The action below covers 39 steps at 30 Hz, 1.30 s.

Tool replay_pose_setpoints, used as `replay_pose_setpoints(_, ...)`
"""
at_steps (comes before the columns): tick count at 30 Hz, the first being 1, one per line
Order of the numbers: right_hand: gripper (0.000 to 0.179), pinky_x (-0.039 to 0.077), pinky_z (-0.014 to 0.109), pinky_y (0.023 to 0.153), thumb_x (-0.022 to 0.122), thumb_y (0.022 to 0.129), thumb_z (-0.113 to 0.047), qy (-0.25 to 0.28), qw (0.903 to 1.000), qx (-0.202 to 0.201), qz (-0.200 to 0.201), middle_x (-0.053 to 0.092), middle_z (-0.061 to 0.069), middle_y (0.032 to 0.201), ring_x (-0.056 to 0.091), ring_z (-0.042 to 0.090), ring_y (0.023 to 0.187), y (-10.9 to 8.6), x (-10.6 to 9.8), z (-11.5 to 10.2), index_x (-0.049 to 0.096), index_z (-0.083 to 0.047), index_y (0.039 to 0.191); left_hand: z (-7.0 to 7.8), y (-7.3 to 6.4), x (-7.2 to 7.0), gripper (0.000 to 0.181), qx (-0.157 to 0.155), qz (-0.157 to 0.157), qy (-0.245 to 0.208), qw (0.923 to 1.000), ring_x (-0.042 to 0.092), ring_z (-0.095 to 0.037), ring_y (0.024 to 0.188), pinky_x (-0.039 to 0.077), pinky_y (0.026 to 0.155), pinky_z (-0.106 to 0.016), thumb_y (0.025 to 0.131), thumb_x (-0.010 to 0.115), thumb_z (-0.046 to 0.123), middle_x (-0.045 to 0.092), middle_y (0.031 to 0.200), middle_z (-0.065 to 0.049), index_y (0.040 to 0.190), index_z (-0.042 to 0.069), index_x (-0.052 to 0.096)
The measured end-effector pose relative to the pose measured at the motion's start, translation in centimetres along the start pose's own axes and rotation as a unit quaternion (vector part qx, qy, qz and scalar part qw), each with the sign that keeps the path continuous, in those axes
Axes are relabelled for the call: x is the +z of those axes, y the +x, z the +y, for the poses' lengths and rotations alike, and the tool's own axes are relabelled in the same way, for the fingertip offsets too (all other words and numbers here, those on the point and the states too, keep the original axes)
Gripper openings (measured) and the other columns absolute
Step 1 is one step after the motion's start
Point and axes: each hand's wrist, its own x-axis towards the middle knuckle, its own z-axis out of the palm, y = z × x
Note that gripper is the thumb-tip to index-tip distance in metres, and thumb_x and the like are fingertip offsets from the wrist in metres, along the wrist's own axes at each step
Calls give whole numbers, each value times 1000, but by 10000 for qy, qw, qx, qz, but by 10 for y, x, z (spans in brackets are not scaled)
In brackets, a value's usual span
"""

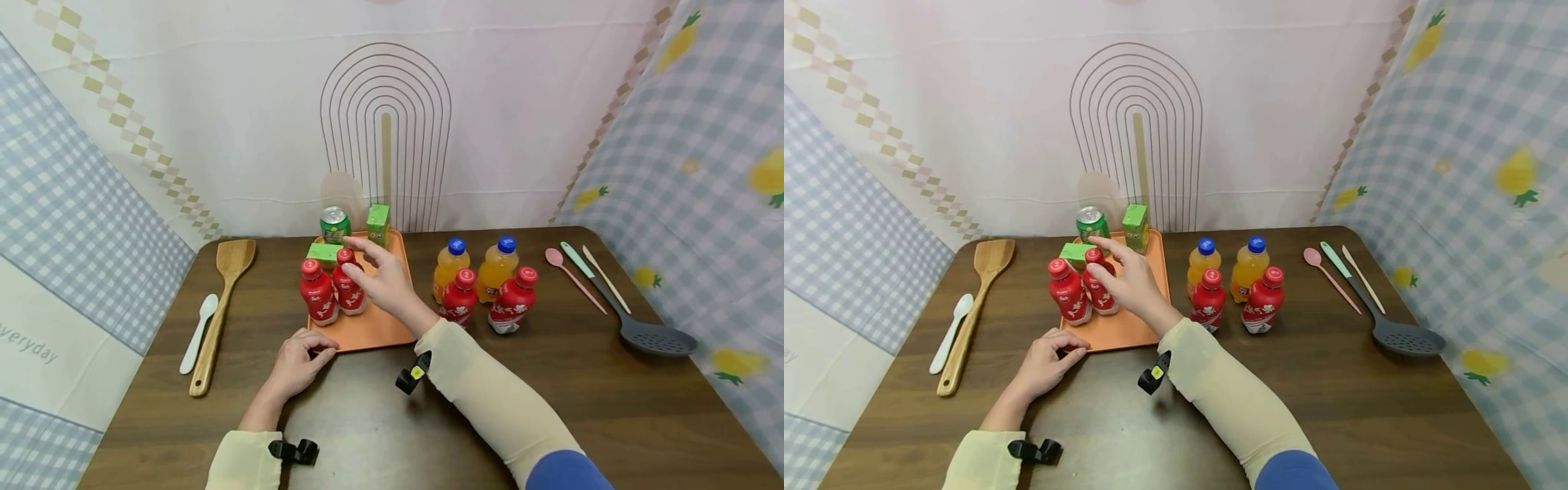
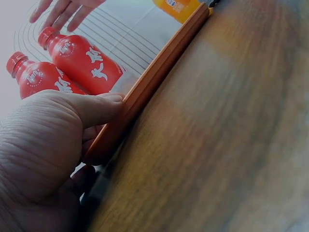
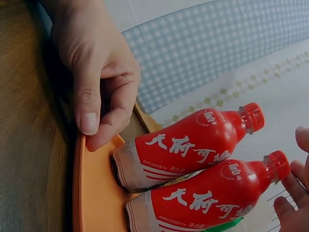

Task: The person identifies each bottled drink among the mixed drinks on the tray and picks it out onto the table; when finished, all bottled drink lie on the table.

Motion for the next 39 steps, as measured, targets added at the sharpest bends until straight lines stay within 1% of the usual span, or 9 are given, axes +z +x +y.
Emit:
replay_pose_setpoints(4, 43, 39, 41, 103, 64, 94, -18, 116, 9998, 124, -111, 57, 6, 132, 51, 13, 122, 3, 3, 4, 55, -10, 135, 0, 1, 0, 7, 36, 6, 35, 10000, 53, -6, 84, 46, 73, -30, 85, 74, 17, 66, 86, 19, 89, 23, 75)
replay_pose_setpoints(8, 40, 39, 39, 103, 63, 94, -17, 185, 9987, 427, -203, 57, 2, 132, 52, 13, 122, 5, 6, 7, 57, -11, 133, 0, 0, 1, 6, 58, 27, 31, 10000, 53, -6, 83, 46, 72, -30, 85, 75, 17, 65, 85, 19, 89, 22, 75)
replay_pose_setpoints(12, 36, 42, 43, 100, 60, 96, -13, 310, 9967, 650, -368, 60, 8, 128, 54, 20, 120, 6, 7, 14, 58, -9, 132, -2, 0, 1, 6, 150, 31, 27, 9999, 54, -6, 84, 46, 72, -29, 86, 74, 17, 66, 86, 18, 89, 21, 75)
replay_pose_setpoints(16, 34, 45, 46, 95, 58, 96, -7, 373, 9959, 681, -465, 61, 13, 125, 57, 26, 116, 8, 6, 21, 58, -5, 130, -2, 1, 1, 6, 240, 30, 49, 9997, 55, -6, 86, 46, 73, -30, 86, 73, 17, 66, 87, 18, 89, 21, 75)
replay_pose_setpoints(18, 33, 46, 43, 94, 59, 95, -8, 316, 9957, 727, -484, 62, 11, 124, 58, 23, 113, 9, 5, 21, 60, -7, 129, -3, 1, 1, 6, 242, 33, 41, 9997, 55, -6, 86, 45, 73, -30, 86, 73, 16, 66, 87, 18, 89, 22, 75)
replay_pose_setpoints(22, 31, 48, 34, 92, 61, 95, -14, 198, 9952, 805, -526, 64, 2, 120, 59, 14, 110, 7, 2, 18, 62, -13, 126, -3, 0, 1, 7, 208, 28, 25, 9998, 54, -6, 86, 45, 72, -30, 86, 73, 16, 66, 87, 18, 88, 22, 75)
replay_pose_setpoints(25, 30, 49, 33, 91, 62, 94, -17, 115, 9952, 827, -516, 65, -1, 118, 59, 12, 109, 5, 0, 15, 64, -16, 124, -3, 0, 1, 7, 189, 21, 13, 9998, 54, -6, 86, 46, 73, -29, 86, 73, 16, 65, 87, 18, 89, 23, 75)
replay_pose_setpoints(34, 28, 48, 40, 90, 67, 91, -15, -121, 9960, 853, -252, 67, -4, 113, 59, 13, 103, -4, -2, 11, 67, -18, 119, -2, -1, 2, 6, 137, 27, 27, 9999, 54, -6, 85, 47, 74, -30, 86, 74, 17, 66, 86, 18, 89, 22, 75)
replay_pose_setpoints(39, 27, 47, 44, 92, 71, 89, -18, -296, 9957, 872, -117, 67, -7, 111, 58, 13, 103, -8, -4, 10, 68, -21, 115, 0, -2, 2, 6, 77, 35, 25, 10000, 54, -6, 85, 46, 74, -30, 86, 73, 16, 65, 86, 18, 89, 22, 75)
